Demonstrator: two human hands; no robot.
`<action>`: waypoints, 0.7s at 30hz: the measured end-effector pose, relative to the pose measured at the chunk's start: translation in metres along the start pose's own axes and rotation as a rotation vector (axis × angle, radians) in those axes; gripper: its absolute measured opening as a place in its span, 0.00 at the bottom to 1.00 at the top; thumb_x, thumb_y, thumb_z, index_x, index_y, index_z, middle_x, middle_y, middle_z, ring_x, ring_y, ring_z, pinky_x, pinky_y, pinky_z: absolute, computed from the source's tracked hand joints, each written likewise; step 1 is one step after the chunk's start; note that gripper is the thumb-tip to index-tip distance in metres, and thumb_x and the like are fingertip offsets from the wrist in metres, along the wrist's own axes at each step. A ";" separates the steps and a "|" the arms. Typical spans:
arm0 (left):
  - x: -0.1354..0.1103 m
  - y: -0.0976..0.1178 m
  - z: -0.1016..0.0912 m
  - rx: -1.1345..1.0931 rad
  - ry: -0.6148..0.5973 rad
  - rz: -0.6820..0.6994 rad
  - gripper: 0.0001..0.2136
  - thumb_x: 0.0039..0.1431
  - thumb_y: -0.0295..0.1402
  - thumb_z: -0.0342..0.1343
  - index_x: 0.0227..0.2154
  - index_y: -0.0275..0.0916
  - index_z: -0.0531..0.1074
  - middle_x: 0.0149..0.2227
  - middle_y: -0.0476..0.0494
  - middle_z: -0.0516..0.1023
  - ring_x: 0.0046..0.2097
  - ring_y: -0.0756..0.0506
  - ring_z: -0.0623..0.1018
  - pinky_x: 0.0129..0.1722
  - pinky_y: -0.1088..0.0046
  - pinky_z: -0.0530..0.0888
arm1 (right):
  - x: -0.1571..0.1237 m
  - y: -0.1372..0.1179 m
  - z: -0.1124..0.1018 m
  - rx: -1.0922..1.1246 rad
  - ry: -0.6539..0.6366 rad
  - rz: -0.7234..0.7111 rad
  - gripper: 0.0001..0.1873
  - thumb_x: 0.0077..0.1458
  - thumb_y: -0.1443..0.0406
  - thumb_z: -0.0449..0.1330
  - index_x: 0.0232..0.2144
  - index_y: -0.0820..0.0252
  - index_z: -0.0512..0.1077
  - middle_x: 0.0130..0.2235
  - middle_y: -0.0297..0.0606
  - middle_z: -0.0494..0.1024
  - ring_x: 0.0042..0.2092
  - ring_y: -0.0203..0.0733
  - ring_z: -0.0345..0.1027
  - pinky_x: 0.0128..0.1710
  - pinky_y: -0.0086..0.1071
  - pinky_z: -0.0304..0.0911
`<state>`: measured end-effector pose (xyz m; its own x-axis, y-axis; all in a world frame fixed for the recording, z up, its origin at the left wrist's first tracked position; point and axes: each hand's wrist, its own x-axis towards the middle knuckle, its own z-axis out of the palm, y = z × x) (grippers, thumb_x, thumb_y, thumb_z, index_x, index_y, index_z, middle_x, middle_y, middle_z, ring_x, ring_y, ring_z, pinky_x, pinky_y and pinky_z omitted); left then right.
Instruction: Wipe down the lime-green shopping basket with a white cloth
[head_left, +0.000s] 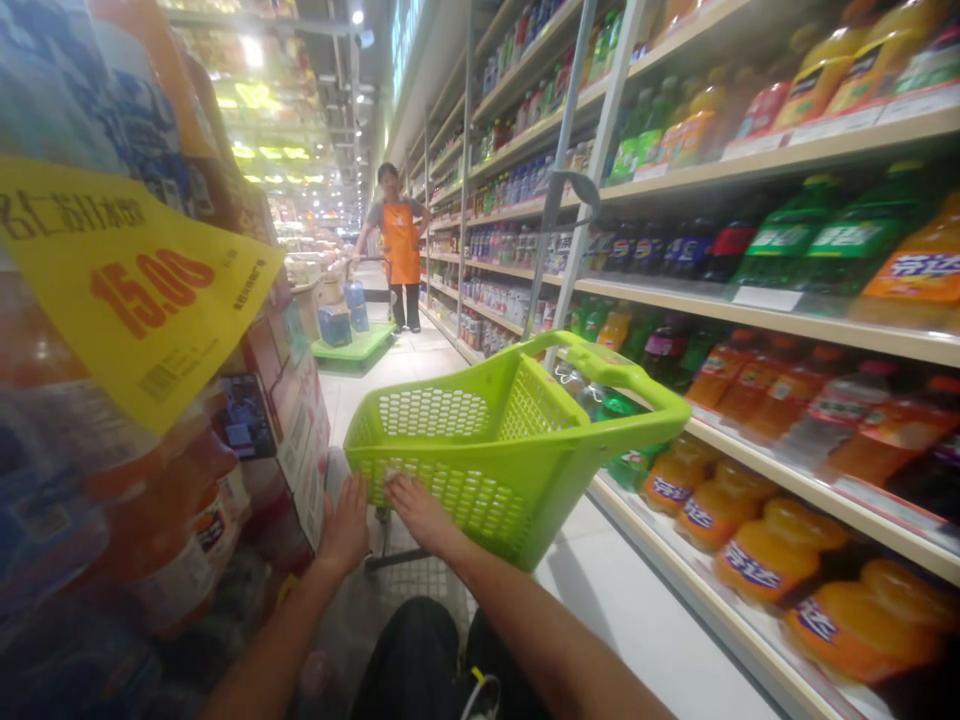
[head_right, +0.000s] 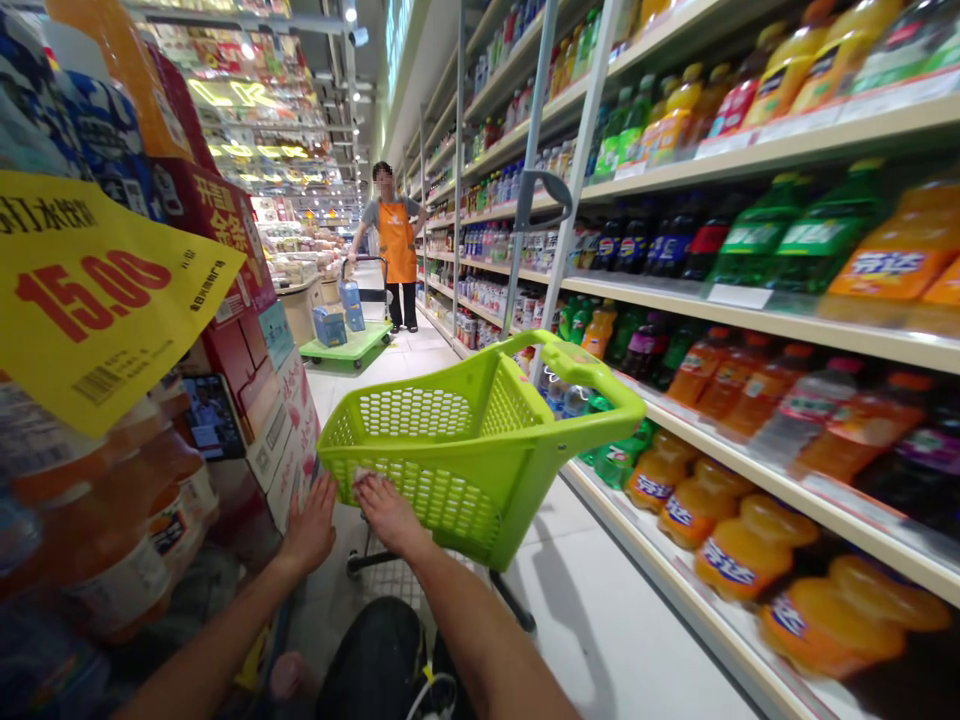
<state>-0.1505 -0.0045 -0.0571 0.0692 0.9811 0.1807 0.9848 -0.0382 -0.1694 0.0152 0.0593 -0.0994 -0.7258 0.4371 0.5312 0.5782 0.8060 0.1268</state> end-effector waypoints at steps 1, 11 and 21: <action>-0.002 -0.004 0.001 0.001 -0.010 -0.004 0.33 0.48 0.21 0.42 0.60 0.30 0.48 0.64 0.37 0.44 0.64 0.41 0.46 0.59 0.51 0.48 | 0.000 -0.003 0.004 0.004 -0.002 -0.016 0.17 0.60 0.69 0.48 0.50 0.65 0.66 0.53 0.48 0.68 0.58 0.46 0.56 0.53 0.47 0.59; 0.000 -0.030 -0.006 0.021 0.016 -0.125 0.32 0.48 0.22 0.42 0.60 0.29 0.49 0.63 0.35 0.48 0.64 0.42 0.50 0.59 0.53 0.48 | 0.076 -0.025 -0.030 0.054 0.137 -0.054 0.19 0.59 0.71 0.47 0.52 0.65 0.63 0.59 0.45 0.60 0.63 0.46 0.43 0.58 0.46 0.50; -0.008 -0.008 0.002 -0.024 -0.048 -0.062 0.33 0.47 0.22 0.42 0.60 0.29 0.46 0.64 0.36 0.42 0.64 0.40 0.45 0.59 0.51 0.49 | 0.009 -0.023 0.003 0.061 -0.036 -0.035 0.16 0.59 0.69 0.50 0.49 0.63 0.67 0.55 0.46 0.67 0.59 0.43 0.54 0.54 0.43 0.59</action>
<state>-0.1592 -0.0116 -0.0594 0.0005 0.9896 0.1436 0.9906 0.0192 -0.1356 -0.0053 0.0459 -0.0996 -0.7585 0.4213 0.4971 0.5294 0.8432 0.0933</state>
